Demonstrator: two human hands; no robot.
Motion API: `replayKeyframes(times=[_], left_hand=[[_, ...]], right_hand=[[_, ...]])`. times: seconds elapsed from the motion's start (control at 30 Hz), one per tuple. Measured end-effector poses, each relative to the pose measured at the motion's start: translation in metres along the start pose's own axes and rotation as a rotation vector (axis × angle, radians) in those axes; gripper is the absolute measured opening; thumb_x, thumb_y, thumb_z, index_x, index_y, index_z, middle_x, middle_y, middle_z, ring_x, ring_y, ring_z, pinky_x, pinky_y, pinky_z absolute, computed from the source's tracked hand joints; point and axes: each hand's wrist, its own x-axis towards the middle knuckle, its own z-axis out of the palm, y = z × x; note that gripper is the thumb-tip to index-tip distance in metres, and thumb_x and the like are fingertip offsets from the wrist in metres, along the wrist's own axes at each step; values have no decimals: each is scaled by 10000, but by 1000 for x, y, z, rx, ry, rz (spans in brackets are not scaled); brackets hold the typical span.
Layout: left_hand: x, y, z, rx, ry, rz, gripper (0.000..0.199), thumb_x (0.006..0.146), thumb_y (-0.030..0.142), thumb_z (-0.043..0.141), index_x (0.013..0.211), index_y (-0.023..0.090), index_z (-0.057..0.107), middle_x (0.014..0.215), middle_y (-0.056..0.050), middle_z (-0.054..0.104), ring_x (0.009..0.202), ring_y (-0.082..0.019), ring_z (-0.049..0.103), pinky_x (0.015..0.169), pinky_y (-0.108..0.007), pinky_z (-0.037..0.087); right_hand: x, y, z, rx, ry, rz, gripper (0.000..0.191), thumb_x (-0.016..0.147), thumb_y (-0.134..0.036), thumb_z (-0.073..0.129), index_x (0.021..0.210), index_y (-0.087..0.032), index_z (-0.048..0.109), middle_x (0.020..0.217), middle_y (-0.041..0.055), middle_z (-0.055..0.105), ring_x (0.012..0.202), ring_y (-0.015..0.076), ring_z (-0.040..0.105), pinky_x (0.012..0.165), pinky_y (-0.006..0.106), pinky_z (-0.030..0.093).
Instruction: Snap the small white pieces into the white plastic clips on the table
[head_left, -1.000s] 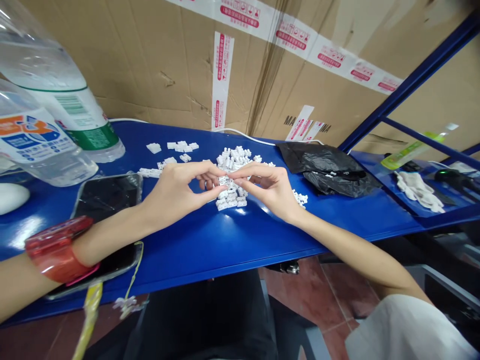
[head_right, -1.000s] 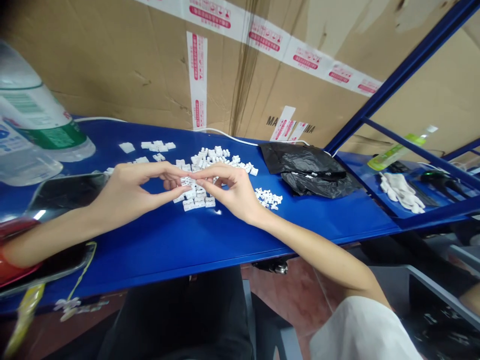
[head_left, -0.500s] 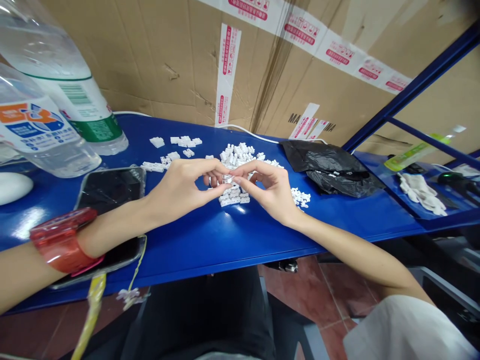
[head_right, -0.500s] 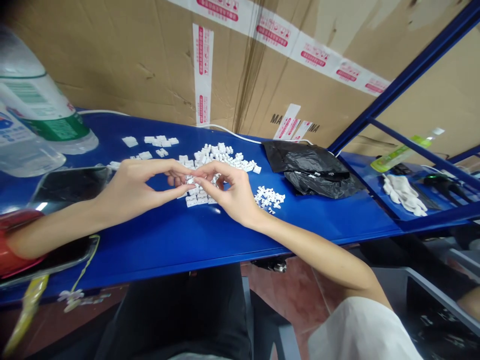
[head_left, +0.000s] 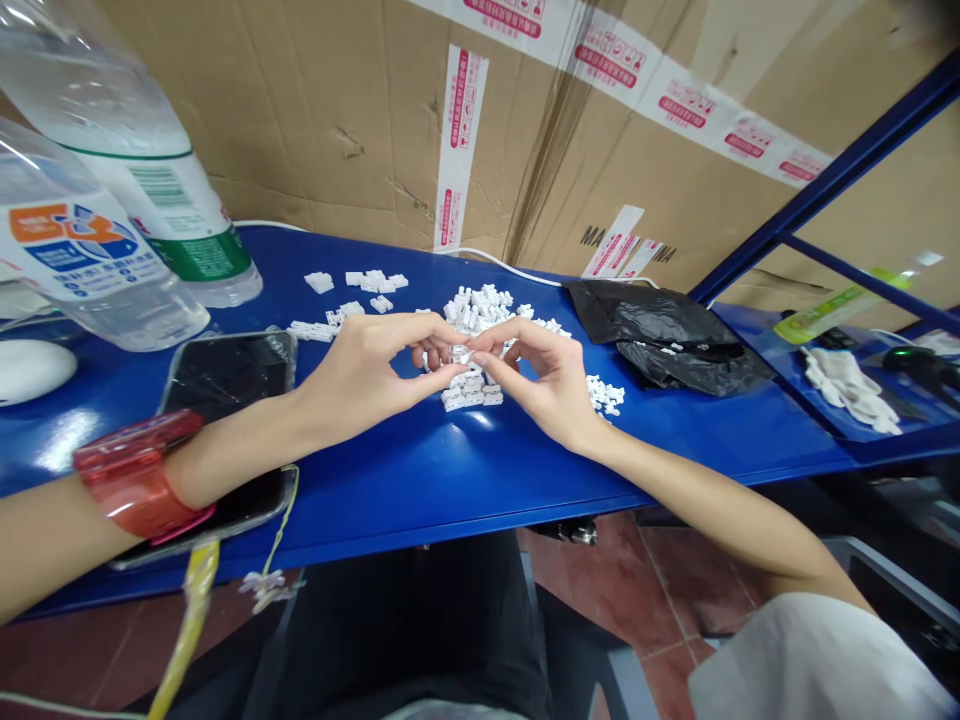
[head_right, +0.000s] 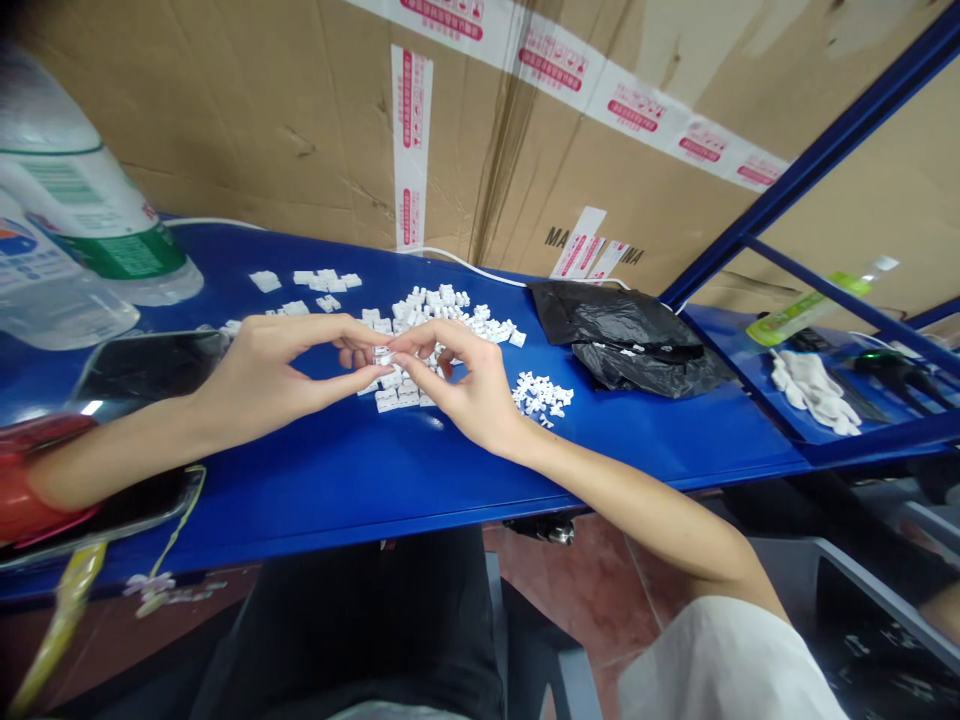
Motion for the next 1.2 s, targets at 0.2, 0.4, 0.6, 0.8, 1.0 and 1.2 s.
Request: replayKeyframes(times=[0.2,0.4,0.6,0.8,1.0,1.2], left_hand=[[-1,0,0,18,7,35,96,963,232,668,1019,235,746,836,30,762,682,-126,677,674,-235,539],[0,3,-1,16,-6,-21,113,956,272,667,1010,264,765,838,25,771,685,-146,686,689,-258,548],[0,8,-4,39,-27,-54,154,965,320,641,1019,273,777,836,13,776,702,-159,694,719,-267,569],[1,9,-4,58,-46,18,166,994,328,601,988,277,760,870,-29,781,783,-206,732,792,-332,602],[1,11,-6,81,-71,107,174,1013,318,595,985,285,764,780,-20,730,749,-211,709,837,-358,593],[0,14,-7,24,-57,9,148,980,360,654,985,303,790,828,0,781,726,-189,710,776,-333,596]], right_hand=[[0,-3,-1,24,15,-47,67,960,-274,770,953,-208,780,907,16,776,792,137,650,640,286,489],[0,-4,0,-1,10,2,93,961,-309,764,951,-218,776,915,24,780,815,157,660,661,307,500],[-1,-5,1,41,8,52,168,962,-388,766,958,-220,758,900,27,759,834,171,670,742,336,529],[5,-5,0,305,-78,301,369,809,-465,915,972,-215,698,949,26,721,864,157,662,757,307,553],[10,-10,-2,503,-271,424,385,816,-471,915,795,-201,643,793,-15,727,773,126,674,758,290,557],[26,-10,-36,298,-477,325,295,887,-450,850,860,-184,725,850,12,753,787,128,668,733,284,535]])
